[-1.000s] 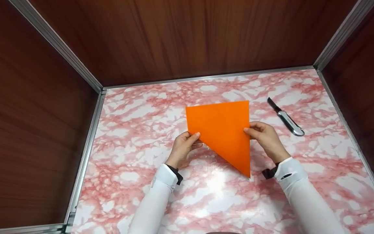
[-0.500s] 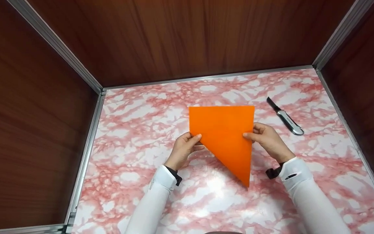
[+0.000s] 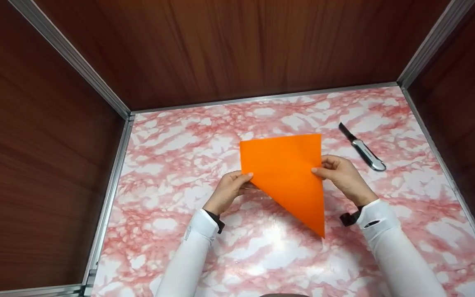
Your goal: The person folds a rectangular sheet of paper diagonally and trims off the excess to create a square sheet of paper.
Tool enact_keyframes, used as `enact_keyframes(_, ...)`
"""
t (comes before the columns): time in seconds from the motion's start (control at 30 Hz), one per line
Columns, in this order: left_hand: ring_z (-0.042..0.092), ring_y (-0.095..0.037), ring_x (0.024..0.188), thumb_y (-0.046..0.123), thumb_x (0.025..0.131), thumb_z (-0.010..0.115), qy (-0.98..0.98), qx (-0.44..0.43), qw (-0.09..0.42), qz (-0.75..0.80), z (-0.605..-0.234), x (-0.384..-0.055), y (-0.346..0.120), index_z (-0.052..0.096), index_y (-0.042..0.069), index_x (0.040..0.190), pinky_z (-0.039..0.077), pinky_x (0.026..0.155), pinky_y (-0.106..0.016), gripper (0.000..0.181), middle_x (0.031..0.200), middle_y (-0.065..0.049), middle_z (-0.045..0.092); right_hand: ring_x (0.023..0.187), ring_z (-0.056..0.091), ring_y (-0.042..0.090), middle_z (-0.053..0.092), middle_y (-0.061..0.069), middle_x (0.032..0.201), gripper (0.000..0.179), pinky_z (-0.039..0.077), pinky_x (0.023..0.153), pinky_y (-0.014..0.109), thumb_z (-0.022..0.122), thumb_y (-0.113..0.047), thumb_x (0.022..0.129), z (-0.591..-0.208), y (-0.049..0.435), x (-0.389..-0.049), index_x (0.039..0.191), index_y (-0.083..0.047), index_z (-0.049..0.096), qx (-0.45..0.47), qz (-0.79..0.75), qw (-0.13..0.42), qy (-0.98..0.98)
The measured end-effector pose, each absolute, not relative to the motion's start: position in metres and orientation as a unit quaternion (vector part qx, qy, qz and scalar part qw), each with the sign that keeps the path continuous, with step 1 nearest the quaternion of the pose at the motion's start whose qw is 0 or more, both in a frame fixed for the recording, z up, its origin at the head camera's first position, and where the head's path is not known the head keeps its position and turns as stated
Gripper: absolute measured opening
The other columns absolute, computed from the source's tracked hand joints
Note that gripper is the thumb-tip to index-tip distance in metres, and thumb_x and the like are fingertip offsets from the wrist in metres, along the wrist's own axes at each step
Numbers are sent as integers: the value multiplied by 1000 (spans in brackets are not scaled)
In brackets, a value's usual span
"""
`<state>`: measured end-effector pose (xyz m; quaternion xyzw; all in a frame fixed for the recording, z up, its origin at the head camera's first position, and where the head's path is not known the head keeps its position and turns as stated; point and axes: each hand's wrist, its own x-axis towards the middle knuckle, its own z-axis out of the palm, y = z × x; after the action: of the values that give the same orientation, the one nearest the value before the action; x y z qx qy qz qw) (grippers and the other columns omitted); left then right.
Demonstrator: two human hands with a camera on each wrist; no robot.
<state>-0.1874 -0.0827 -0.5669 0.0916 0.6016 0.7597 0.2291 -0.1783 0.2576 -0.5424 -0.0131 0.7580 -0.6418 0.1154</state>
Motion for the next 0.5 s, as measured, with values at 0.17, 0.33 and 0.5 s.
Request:
enact_keyframes(0.17, 63, -45, 100, 30, 99, 58, 613, 125, 235, 744, -567, -190, -91, 70, -4, 108, 45, 93, -57, 37, 101, -23, 70, 89, 61, 27, 68, 14, 102, 39, 50, 82, 34, 74, -28, 88, -543, 259, -178, 116, -1, 65, -26, -645, 114, 755)
enact_keyframes(0.33, 64, -43, 99, 27, 99, 58, 617, 142, 230, 739, -571, -191, -95, 71, -3, 108, 47, 90, -54, 34, 102, -23, 69, 86, 61, 26, 68, 14, 99, 35, 50, 81, 34, 73, -23, 89, -545, 260, -179, 115, -1, 66, -36, -659, 110, 743)
enact_keyframes(0.5, 65, -40, 99, 22, 98, 60, 615, 137, 223, 744, -573, -193, -96, 70, -2, 109, 51, 87, -50, 29, 104, -23, 69, 88, 62, 25, 69, 14, 102, 32, 51, 81, 34, 72, -18, 89, -547, 261, -180, 115, 1, 66, -36, -668, 108, 736)
